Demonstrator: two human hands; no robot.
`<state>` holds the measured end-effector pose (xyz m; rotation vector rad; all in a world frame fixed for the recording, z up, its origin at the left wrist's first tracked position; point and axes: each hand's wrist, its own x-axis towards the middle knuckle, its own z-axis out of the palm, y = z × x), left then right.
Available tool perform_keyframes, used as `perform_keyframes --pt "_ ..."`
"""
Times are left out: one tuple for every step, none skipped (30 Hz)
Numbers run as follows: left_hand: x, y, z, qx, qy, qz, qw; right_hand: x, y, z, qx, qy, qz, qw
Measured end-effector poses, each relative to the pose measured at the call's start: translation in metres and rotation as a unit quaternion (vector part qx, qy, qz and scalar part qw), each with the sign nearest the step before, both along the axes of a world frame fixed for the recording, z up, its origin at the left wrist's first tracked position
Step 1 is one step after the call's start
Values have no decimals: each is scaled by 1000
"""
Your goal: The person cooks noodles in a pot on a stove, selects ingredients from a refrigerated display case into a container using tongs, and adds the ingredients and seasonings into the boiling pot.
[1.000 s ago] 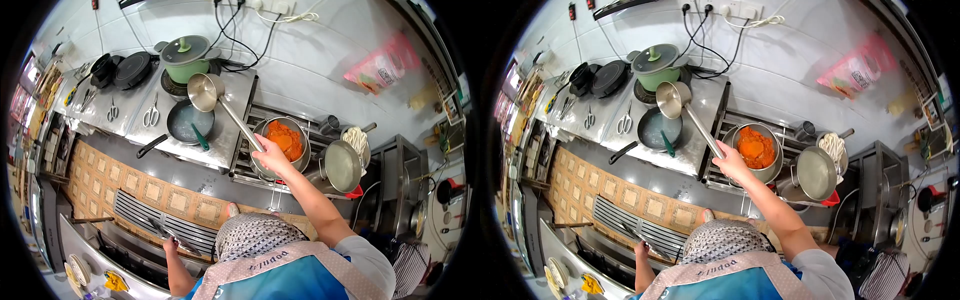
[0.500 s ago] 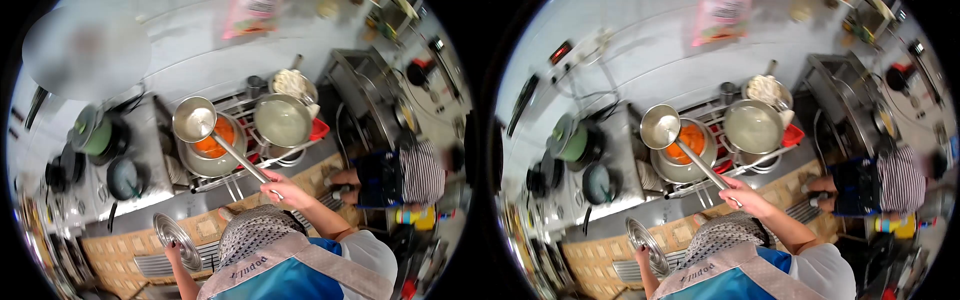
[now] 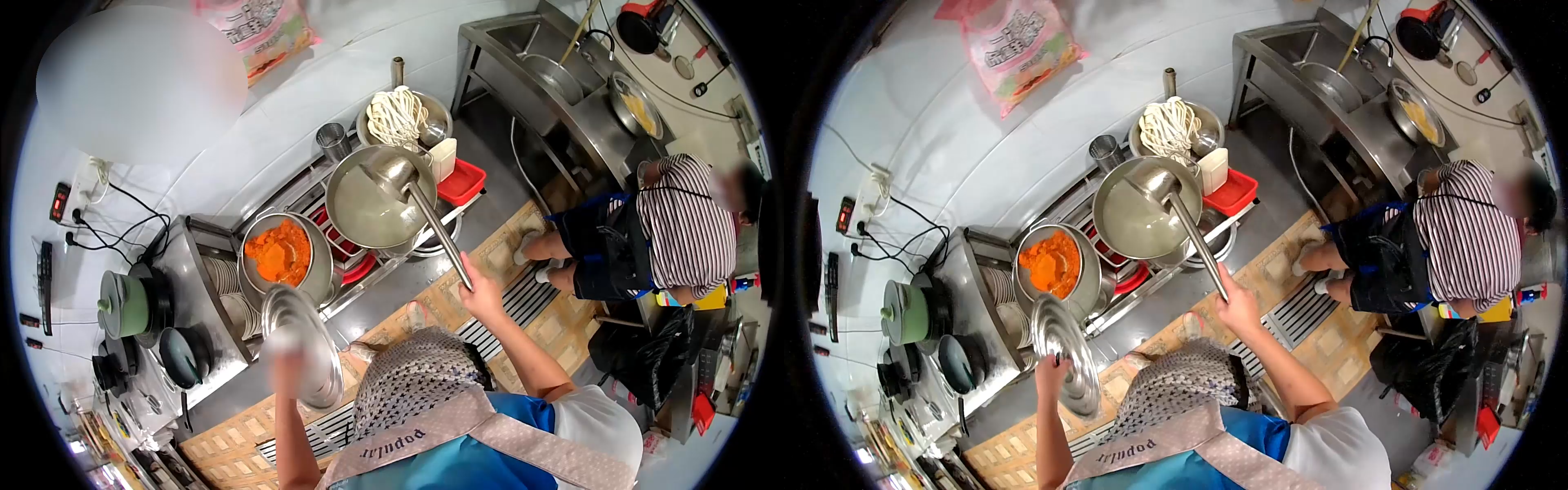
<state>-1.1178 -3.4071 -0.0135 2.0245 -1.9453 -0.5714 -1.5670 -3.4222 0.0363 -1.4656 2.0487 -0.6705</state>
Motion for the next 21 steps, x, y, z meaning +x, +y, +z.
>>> perform_keyframes --pt "-8 -13 -5 -12 -26 -24 999 -8 2 -8 -15 30 11 999" --pt "-25 -31 1 12 -25 -28 999 -14 4 -15 -14 68 26 997" --pt "-42 -49 6 35 -24 -31 999 -20 5 -21 -14 108 40 993" --pt "-53 -62 2 -32 2 -71 997 -26 5 -25 -15 148 54 987" --pt "-63 -77 -4 -6 14 -60 998 -30 6 -27 -24 156 54 986" --pt "-73 -91 -9 -17 -10 -88 996 -34 7 -29 -34 164 53 984" --pt "-83 -106 -13 -28 -34 -117 992 -35 8 -32 -43 174 50 983" --pt "-103 -122 3 -17 -50 -134 990 -38 9 -34 -40 170 47 984" --pt "-125 -136 19 -7 -66 -151 986 -42 11 -37 -37 167 44 984" --pt "-144 -147 31 2 -82 -169 982 -47 11 -40 -34 165 39 985" --pt "-153 -156 27 -13 -57 -185 981 -53 12 -51 -90 66 28 993" --pt "-160 -168 20 -27 -32 -201 979 -58 12 -67 -145 -32 16 989" --pt "-172 -178 19 -22 -35 -219 975 -63 14 -55 -99 -156 -2 983" --pt "-183 -188 18 -16 -37 -237 971 -67 16 -43 -55 -281 -39 957" --pt "-195 -198 18 -11 -40 -256 966 -72 18 -31 -12 -385 -88 919" --pt "-217 -205 35 4 -78 -278 957 -77 20 -7 35 -474 -132 870" --pt "-227 -215 30 28 -80 -265 961 -82 19 4 82 -557 -170 809" --pt "-236 -225 24 53 -82 -251 963 -90 26 -2 64 -584 -173 790" --pt "-248 -235 25 76 -84 -237 965 -96 30 1 59 -590 -181 785" --pt "-264 -241 23 80 -133 -247 956 -103 34 9 56 -594 -190 780" --pt "-273 -250 16 96 -151 -241 954 -109 38 16 52 -598 -199 775"
